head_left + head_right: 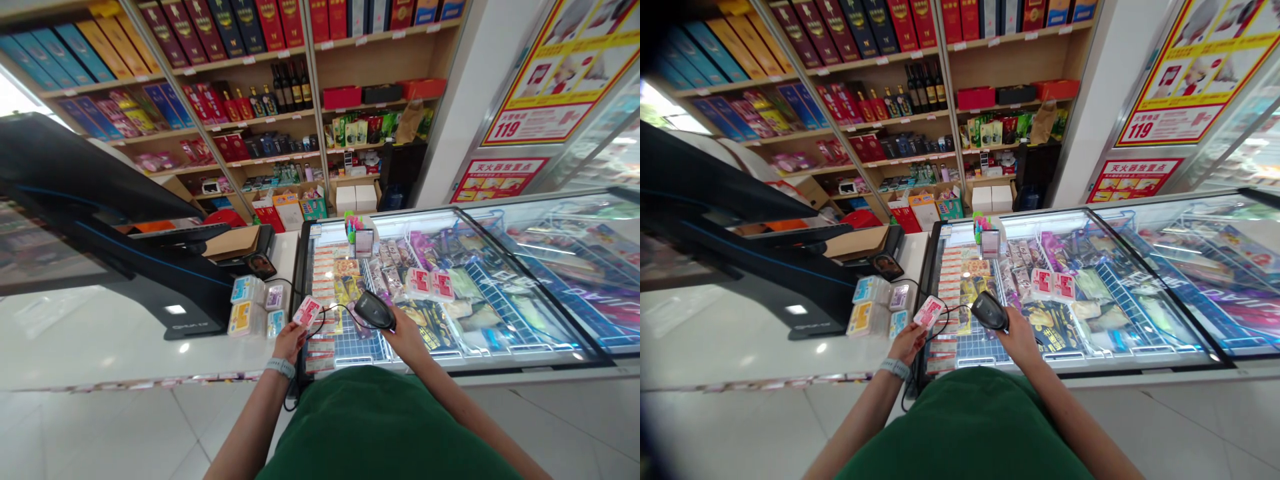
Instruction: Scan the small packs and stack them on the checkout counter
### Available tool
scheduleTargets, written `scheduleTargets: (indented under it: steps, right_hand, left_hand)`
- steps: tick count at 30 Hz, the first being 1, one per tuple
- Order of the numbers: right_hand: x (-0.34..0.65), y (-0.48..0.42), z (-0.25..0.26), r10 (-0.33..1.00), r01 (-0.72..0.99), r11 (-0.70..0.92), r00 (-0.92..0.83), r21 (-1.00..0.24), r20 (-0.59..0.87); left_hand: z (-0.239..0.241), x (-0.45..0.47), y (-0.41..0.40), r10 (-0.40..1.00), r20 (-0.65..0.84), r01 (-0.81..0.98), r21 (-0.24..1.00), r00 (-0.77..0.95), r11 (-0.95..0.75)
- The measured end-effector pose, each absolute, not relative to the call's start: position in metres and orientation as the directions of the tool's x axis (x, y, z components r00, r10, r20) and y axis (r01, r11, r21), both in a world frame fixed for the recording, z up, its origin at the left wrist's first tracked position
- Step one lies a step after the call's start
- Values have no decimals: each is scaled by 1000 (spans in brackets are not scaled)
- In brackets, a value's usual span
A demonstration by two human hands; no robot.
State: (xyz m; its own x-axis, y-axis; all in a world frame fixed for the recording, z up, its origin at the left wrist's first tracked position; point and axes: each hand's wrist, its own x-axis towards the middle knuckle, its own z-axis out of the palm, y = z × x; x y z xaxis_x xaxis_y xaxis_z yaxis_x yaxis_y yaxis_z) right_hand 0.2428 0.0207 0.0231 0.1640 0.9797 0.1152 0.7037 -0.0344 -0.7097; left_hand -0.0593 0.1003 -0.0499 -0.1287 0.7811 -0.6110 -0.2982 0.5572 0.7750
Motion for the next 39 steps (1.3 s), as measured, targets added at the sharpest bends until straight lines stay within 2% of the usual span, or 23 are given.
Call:
scheduleTargets:
  steps: [14, 27, 32, 39]
  right_hand:
    - [245, 21, 15, 982, 706, -21, 149, -707, 119]
    - [241, 23, 20, 982, 677, -20, 151, -736, 112]
    - [241, 22, 24, 981, 686, -17, 151, -728, 119]
    - [243, 21, 23, 977, 687, -18, 167, -726, 134]
  left_hand:
    - [-36, -41, 114, 808, -589, -275, 781, -26, 560]
    - [-16, -35, 141, 907, -410, -116, 909, -92, 399]
    - [-9, -28, 150, 952, -288, -43, 957, -102, 285]
    - [-7, -18, 159, 974, -206, 7, 978, -93, 208]
